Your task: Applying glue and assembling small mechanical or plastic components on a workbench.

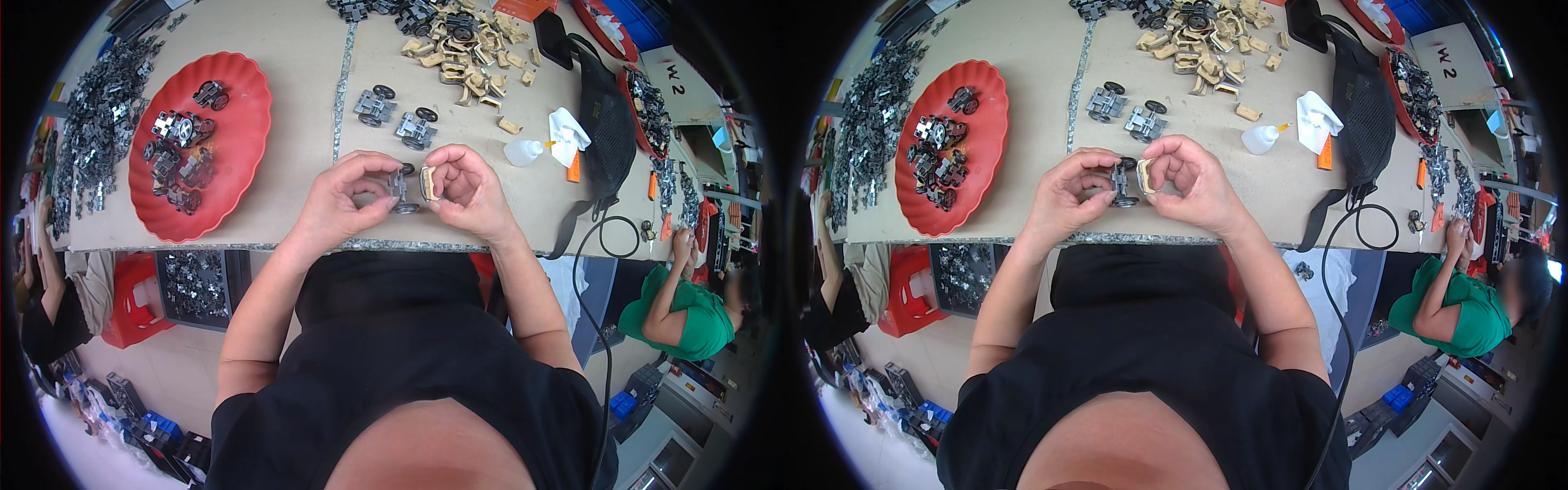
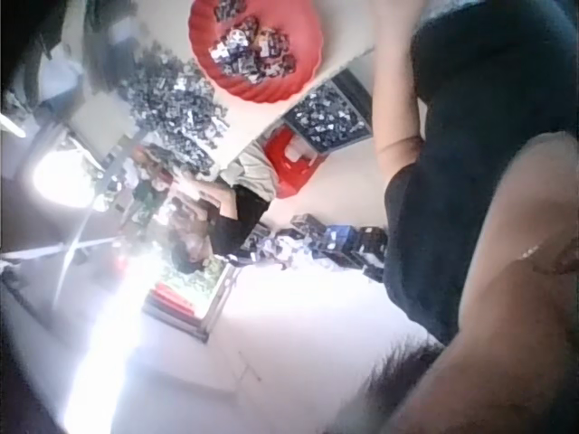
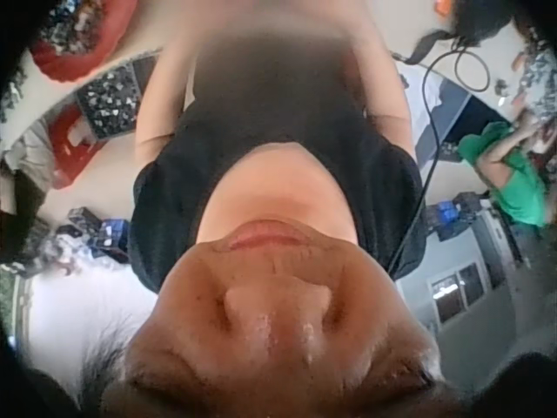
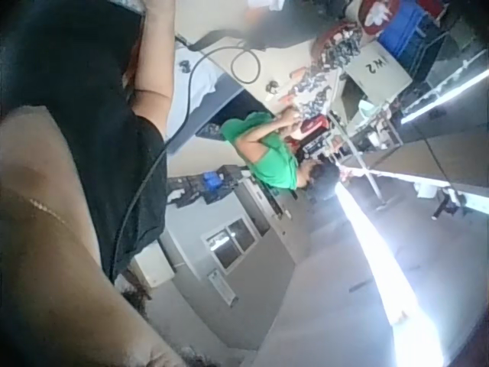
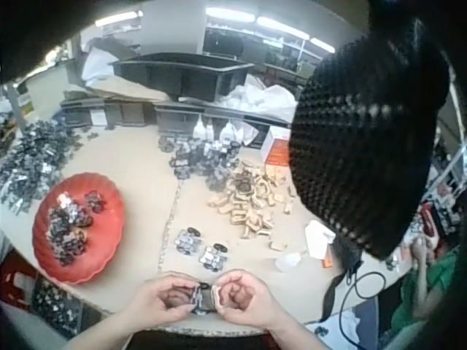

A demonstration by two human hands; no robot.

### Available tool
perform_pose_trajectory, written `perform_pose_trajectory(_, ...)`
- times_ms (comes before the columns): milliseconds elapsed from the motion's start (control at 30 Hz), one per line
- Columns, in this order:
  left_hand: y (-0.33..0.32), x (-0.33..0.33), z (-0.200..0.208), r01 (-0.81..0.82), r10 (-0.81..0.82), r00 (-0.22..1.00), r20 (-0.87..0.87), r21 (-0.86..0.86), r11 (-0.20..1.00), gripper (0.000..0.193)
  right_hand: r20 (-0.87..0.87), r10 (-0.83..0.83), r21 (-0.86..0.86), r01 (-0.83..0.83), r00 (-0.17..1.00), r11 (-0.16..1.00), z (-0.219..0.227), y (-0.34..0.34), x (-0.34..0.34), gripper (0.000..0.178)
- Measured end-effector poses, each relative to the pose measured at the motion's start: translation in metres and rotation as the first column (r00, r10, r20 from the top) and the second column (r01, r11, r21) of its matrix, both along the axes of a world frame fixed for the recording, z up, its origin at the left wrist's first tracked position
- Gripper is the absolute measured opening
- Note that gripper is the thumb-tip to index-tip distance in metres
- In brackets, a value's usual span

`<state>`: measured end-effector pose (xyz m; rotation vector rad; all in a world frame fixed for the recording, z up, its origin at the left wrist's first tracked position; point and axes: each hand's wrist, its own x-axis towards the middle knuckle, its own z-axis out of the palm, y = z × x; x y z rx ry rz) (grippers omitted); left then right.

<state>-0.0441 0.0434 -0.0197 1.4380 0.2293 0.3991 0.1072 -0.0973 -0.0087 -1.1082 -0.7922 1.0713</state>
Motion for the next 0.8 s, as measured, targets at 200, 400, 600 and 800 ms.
perform_pose_trajectory(200, -0.006, 0.005, 0.006, -0.142, 0.167, 0.986, -0.027, 0.397, 0.907, 0.043, 0.030, -0.043, 0.040, 0.042, 0.999, 0.998, 0.008, 0.003, 0.000, 0.071)
perform_pose_trajectory(400, -0.005, 0.000, 0.000, -0.176, 0.180, 0.984, 0.016, 0.305, 0.936, 0.045, 0.078, -0.024, 0.053, 0.020, 0.997, 0.998, 0.000, 0.003, 0.004, 0.078)
perform_pose_trajectory(600, -0.001, -0.002, -0.001, -0.173, 0.161, 0.985, 0.064, 0.421, 0.891, 0.039, 0.322, -0.027, 0.139, -0.019, 0.946, 0.990, -0.002, -0.004, 0.005, 0.066)
perform_pose_trajectory(800, 0.000, -0.003, 0.000, -0.155, 0.145, 0.988, 0.056, 0.375, 0.914, 0.038, 0.366, -0.057, 0.183, -0.012, 0.929, 0.983, -0.003, -0.006, 0.005, 0.062)
